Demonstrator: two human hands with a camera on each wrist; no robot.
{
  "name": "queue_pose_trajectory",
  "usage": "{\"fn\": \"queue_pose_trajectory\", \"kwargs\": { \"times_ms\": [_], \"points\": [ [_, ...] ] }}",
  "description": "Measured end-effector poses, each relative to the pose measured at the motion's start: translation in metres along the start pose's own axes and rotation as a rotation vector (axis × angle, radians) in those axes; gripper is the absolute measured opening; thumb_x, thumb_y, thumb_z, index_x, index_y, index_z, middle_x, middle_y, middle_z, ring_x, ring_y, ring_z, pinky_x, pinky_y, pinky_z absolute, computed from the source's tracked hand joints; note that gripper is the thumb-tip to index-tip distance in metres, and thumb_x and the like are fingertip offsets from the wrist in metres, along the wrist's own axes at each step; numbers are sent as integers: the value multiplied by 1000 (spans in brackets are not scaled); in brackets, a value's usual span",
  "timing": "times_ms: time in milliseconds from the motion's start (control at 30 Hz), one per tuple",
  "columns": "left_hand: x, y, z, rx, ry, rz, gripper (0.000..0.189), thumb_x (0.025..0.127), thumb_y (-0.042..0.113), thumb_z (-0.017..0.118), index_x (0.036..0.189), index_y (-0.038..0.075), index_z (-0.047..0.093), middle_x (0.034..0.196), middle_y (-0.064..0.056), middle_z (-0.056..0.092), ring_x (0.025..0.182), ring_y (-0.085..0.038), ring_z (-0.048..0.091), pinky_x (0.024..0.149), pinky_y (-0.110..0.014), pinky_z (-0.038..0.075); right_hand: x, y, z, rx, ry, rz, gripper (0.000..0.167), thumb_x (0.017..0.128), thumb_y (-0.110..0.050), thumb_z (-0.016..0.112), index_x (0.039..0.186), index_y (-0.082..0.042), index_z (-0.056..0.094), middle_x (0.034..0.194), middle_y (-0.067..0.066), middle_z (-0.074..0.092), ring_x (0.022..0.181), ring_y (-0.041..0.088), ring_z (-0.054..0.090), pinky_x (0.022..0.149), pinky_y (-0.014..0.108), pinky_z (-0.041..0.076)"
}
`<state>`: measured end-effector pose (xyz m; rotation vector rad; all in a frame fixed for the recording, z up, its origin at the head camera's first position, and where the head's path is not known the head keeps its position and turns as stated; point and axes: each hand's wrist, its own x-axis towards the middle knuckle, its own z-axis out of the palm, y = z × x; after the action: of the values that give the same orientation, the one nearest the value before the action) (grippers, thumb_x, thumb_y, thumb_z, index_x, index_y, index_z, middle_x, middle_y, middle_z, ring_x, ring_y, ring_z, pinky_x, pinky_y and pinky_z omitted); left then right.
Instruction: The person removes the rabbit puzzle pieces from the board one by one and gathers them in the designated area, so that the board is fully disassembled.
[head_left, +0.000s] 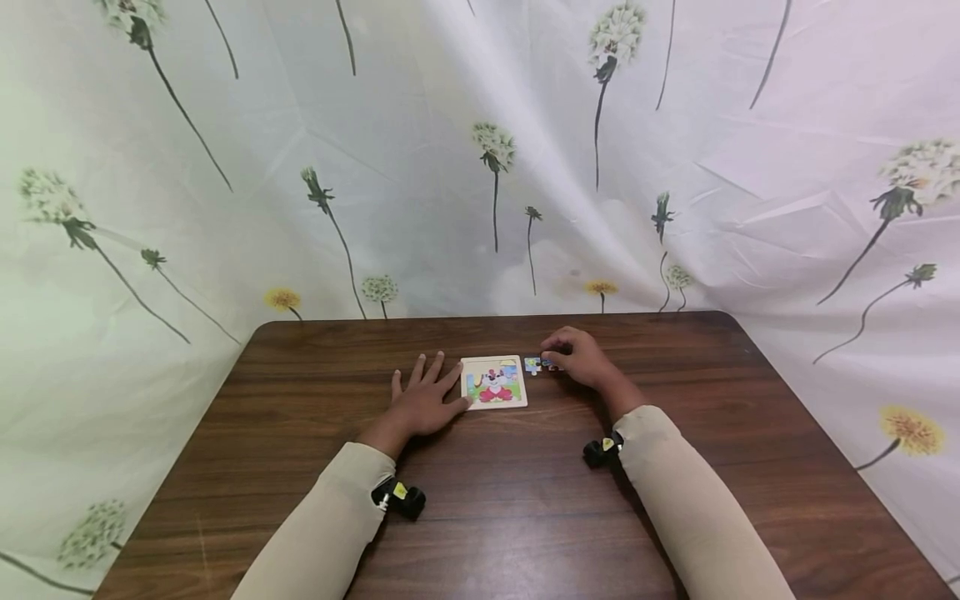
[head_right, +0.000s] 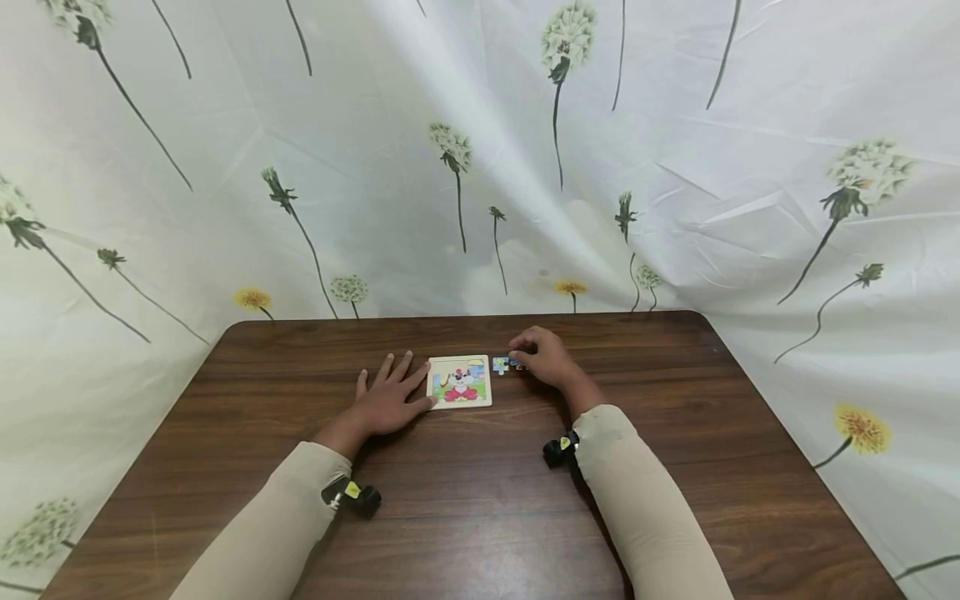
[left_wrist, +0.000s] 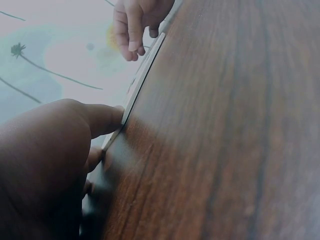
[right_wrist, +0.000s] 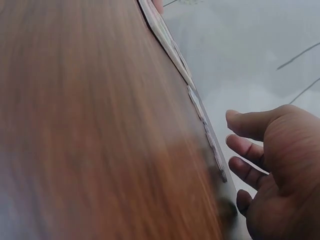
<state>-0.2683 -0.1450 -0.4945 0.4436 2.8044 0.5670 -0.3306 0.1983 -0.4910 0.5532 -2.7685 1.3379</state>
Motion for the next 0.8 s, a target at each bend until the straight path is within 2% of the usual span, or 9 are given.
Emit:
{"fn": "queue_pose_trajectory", "kwargs": {
  "times_ms": [200, 333, 567, 800],
  "points": [
    [3, -3, 3, 1, 3, -3, 79, 111, 67, 44, 177, 33, 19, 187, -7, -2, 172, -42, -9, 129, -79, -10, 5, -6, 8, -76, 1, -49, 16, 102, -11, 77, 117, -5, 83, 124, 15, 74, 121, 34, 65, 108, 54, 52],
    [3, -2, 3, 0, 9, 4, 79, 111, 67, 45, 177, 32, 20, 187, -7, -1, 172, -42, -9, 129, -79, -10, 8, -10, 13, -109, -11, -73, 15, 101, -15, 80, 114, -9, 84, 121, 12, 75, 122, 35, 63, 111, 59, 47],
    [-1, 1, -1, -3, 13, 9, 80, 110, 69, 45, 177, 32, 21, 187, -10, 1, 172, -44, -7, 129, -79, -10, 12, -14, 22, -159, -68, -60, 20, 99, -27, 84, 116, -16, 84, 130, 9, 73, 131, 34, 55, 117, 72, 29],
    [-3, 3, -1, 0, 12, 8, 80, 110, 69, 45, 177, 31, 22, 187, -10, 2, 173, -43, -7, 129, -79, -9, 11, -21, 29, -199, -99, -70, 25, 97, -31, 86, 117, -17, 84, 137, 11, 69, 137, 37, 49, 115, 71, 29]
  ]
}}
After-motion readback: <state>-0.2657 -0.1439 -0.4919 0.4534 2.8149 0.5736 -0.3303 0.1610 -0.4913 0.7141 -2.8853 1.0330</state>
